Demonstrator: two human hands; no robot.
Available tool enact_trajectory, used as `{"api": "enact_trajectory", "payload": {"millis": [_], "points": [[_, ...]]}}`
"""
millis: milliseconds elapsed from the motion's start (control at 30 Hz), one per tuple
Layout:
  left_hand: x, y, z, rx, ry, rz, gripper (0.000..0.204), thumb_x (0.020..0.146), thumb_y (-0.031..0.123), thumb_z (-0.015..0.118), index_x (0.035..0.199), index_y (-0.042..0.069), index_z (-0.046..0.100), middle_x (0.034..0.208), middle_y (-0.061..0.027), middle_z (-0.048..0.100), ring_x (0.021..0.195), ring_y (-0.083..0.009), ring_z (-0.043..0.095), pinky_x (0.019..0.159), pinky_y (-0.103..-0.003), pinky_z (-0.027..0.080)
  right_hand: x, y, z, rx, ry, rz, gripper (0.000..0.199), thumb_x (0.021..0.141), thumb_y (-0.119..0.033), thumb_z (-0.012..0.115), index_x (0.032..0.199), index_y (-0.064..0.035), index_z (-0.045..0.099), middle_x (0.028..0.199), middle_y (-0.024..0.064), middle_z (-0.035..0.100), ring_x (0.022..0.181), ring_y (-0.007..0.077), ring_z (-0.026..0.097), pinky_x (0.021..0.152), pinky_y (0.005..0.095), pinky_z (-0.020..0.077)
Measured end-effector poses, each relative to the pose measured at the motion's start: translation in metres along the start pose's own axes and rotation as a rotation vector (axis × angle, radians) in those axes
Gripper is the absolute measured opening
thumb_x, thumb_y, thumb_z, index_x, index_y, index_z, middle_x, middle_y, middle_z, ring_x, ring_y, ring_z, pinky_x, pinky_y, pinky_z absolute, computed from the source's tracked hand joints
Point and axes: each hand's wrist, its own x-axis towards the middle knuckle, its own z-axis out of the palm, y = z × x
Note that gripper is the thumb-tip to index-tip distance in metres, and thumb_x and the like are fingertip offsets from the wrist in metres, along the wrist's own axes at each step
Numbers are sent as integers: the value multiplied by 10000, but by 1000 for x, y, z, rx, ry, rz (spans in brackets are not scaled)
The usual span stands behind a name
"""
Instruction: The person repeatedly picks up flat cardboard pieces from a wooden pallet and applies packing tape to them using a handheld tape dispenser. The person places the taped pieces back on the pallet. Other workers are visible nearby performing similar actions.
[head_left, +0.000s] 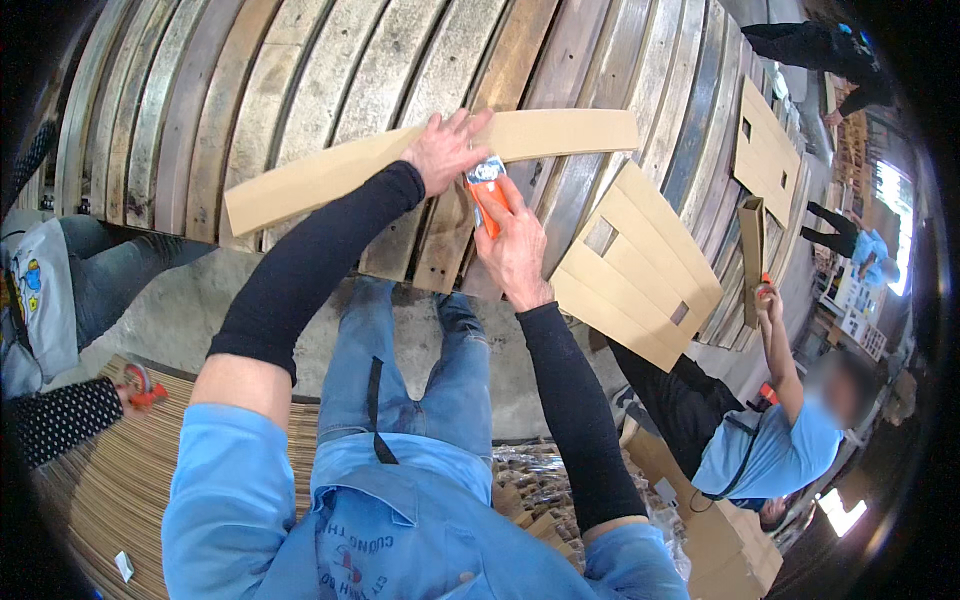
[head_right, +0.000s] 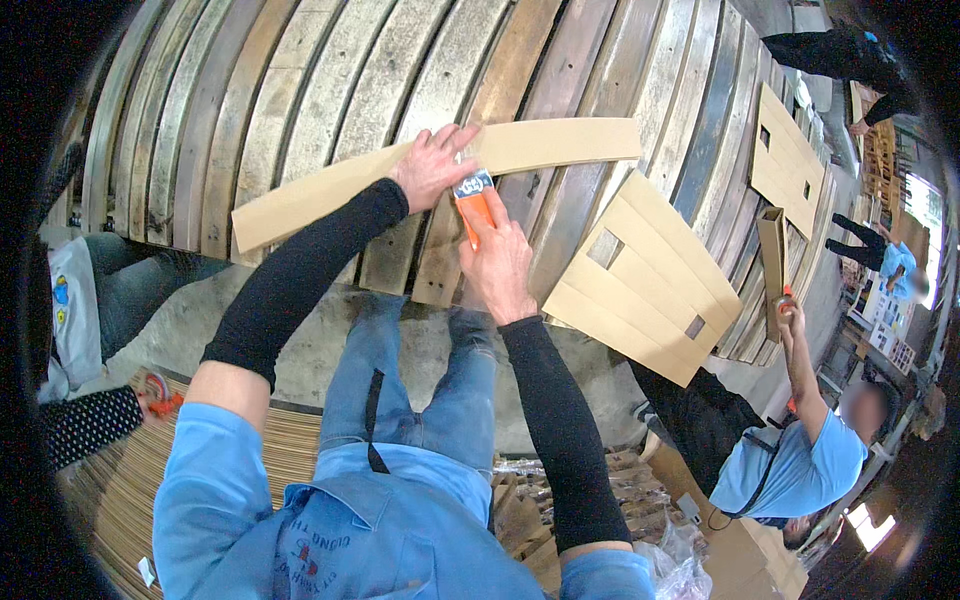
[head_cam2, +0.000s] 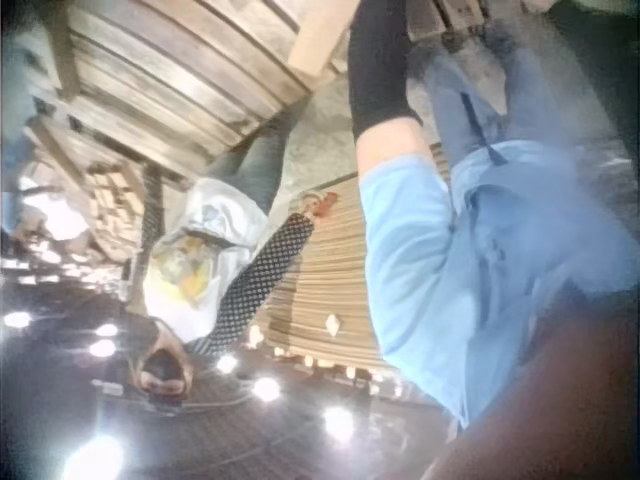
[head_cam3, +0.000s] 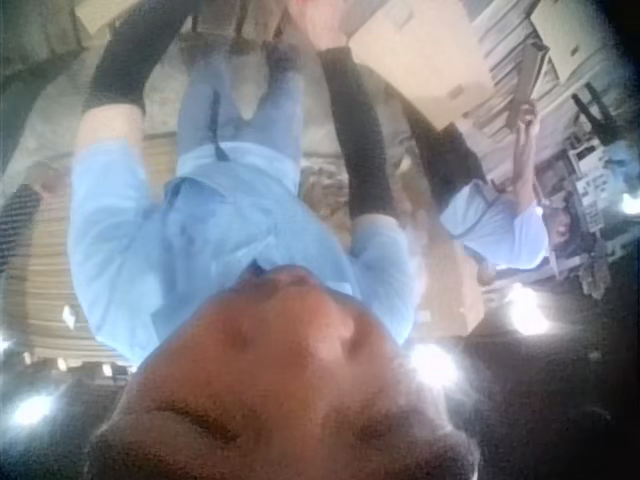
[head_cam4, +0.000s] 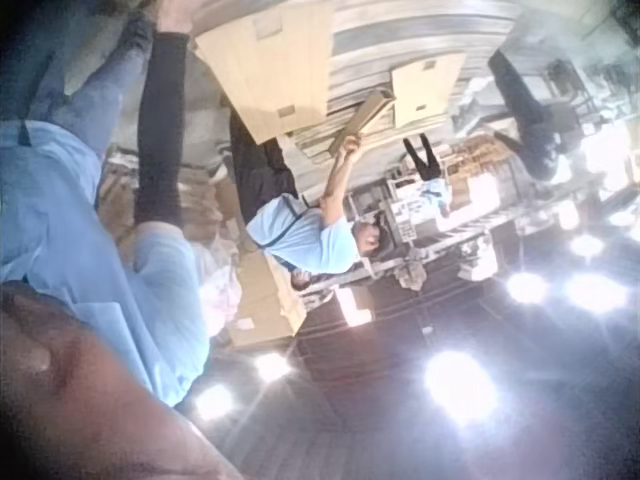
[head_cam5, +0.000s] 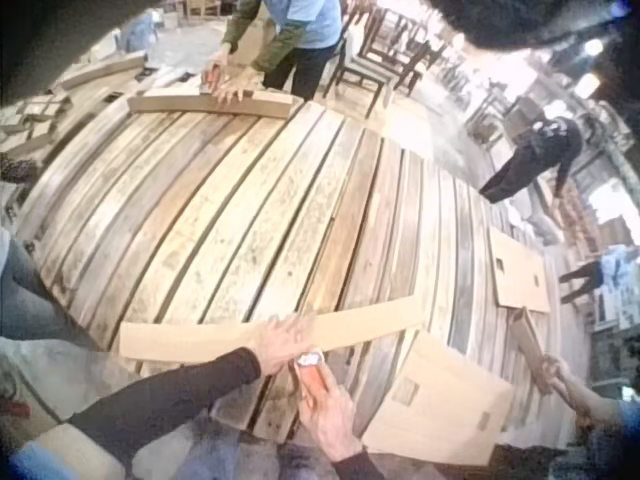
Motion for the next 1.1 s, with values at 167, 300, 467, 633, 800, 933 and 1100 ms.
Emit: {"api": "enact_trajectory", "payload": {"millis": [167,300,467,633,800,933,1100], "points": [[22,-16,-19,-356,-249,-152,701,664,145,792,1321,65,563,1453,-245,455,1282,-396,517,1037,-486,462,15,-4,-26,30,4,-40,515,732,-93,679,1240,-169,713,1436,124,549,871,347,658,842,436,567],[-11,-42,-1,-896,-387,-142,743,712,251,863,1361,45,566,1197,-191,680,1122,-301,634,990,-395,492,26,-9,-21,53,4,-96,459,727,-93,689,1178,-169,725,1384,125,578,868,352,685,799,437,591],[-50,43,-18,-670,-26,-619,529,792,270,805,1241,61,622,1228,-175,653,1148,-354,618,975,-437,496,36,-11,-19,10,-34,-63,365,729,-103,697,1091,-134,736,1315,147,601,858,384,699,755,462,599],[-75,63,18,-40,82,-381,526,746,398,801,1144,93,644,1463,-127,435,1271,-331,500,1006,-464,444,44,-13,-26,26,-86,-131,321,729,-100,684,1046,-105,736,1217,171,622,826,401,699,754,477,593],[-71,65,6,-106,1,-433,525,673,320,814,1112,89,641,1420,-107,455,1199,-309,525,982,-445,460,13,-4,-38,58,-137,-113,357,724,-75,681,1077,-100,733,1233,169,622,817,409,699,752,483,588],[-73,56,9,-143,110,-421,492,656,337,849,1018,74,643,1411,-121,483,1179,-344,555,978,-458,485,-40,19,-40,31,-154,-97,469,713,-54,706,1174,-135,727,1407,127,557,847,390,689,795,456,589],[-51,15,-11,-630,-334,-394,571,796,464,765,1150,22,695,1338,-215,586,1282,-365,535,1070,-482,444,-50,35,-23,64,-46,-123,515,702,-64,723,1206,-171,723,1460,109,528,915,353,661,815,447,579]]}}
